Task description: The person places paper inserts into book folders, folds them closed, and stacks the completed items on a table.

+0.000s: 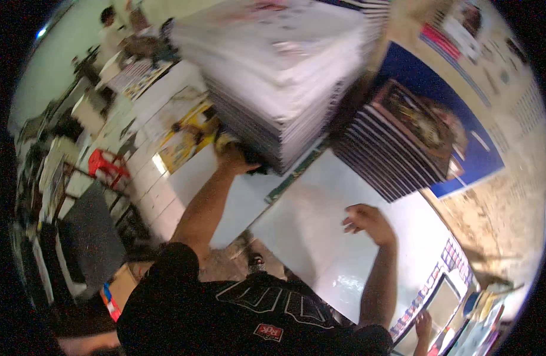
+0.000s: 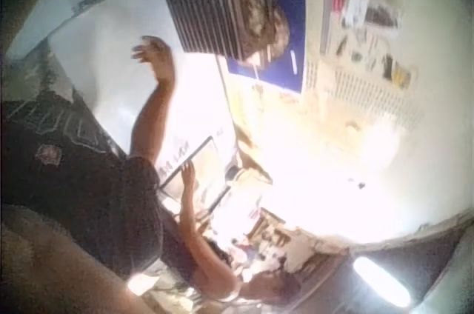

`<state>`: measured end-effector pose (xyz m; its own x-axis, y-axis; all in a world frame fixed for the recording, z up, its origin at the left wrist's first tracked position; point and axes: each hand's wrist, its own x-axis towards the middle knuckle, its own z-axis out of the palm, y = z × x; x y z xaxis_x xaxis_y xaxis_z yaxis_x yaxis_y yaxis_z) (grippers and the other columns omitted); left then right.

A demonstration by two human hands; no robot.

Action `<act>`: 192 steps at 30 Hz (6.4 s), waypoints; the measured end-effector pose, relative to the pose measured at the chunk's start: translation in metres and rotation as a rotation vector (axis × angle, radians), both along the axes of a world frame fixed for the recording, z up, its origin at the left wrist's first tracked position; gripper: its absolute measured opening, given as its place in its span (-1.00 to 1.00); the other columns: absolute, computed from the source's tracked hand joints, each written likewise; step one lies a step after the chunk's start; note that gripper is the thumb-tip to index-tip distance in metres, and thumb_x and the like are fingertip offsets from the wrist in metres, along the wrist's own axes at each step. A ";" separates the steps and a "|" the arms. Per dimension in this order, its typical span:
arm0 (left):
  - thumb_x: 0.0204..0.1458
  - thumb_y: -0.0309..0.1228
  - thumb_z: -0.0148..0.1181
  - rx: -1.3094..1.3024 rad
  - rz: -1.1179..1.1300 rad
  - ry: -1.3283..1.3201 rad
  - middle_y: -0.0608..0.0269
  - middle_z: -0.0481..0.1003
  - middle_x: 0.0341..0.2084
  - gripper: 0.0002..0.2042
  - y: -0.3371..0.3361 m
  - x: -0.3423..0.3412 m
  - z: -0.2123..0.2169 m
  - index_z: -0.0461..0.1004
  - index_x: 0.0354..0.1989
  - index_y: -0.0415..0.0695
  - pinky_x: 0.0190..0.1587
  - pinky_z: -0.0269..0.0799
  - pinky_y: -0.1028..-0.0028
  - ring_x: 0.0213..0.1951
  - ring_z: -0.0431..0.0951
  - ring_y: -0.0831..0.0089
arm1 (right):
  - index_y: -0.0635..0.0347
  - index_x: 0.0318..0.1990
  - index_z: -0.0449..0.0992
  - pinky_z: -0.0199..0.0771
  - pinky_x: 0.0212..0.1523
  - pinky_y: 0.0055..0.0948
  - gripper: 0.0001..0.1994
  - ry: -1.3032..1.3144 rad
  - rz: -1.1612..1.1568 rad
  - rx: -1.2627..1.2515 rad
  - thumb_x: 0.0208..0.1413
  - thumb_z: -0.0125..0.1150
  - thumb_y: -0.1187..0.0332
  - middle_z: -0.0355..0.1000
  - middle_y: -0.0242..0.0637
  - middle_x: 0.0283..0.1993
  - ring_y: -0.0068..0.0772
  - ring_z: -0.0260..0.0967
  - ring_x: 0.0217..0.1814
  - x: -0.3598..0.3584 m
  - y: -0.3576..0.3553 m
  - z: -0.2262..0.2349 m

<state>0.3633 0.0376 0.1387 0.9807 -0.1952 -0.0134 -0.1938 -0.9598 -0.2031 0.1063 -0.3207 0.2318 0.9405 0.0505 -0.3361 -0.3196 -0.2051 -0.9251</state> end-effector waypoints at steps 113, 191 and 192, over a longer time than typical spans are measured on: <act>0.27 -0.12 -0.06 -0.586 -1.102 -0.185 0.12 0.36 0.21 -0.60 -0.389 -0.081 0.138 0.43 0.18 -0.03 0.36 -0.10 0.00 0.29 0.27 0.10 | 0.32 -0.23 0.58 0.44 -0.21 -0.29 -0.63 -0.654 -0.870 -0.299 -0.02 0.37 0.15 0.54 -0.05 -0.38 -0.17 0.51 -0.31 0.015 -0.239 0.036; -0.08 -0.49 0.38 -1.205 -0.185 0.049 0.28 0.53 -0.47 -0.86 0.056 -0.157 0.056 0.54 -0.42 -0.26 -0.29 0.45 0.50 -0.40 0.52 0.50 | 0.32 -0.45 0.53 0.44 -0.32 -0.37 -0.66 -0.276 -0.916 -0.820 0.05 0.36 0.16 0.48 -0.15 -0.48 -0.30 0.43 -0.44 -0.114 -0.025 -0.121; -0.11 -0.51 0.39 -1.144 0.020 -0.016 0.27 0.53 -0.45 -0.86 0.093 -0.165 0.060 0.54 -0.42 -0.25 -0.26 0.45 0.50 -0.38 0.53 0.50 | 0.28 -0.50 0.51 0.42 -0.37 -0.39 -0.67 -0.072 -0.814 -0.925 0.09 0.33 0.18 0.46 -0.16 -0.50 -0.31 0.39 -0.47 -0.099 0.007 -0.112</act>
<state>0.1986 0.1306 0.1988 0.9822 -0.0692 0.1747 -0.1817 -0.5867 0.7892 0.0070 -0.3140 0.1197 0.6044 -0.7876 0.1202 -0.6148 -0.5570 -0.5584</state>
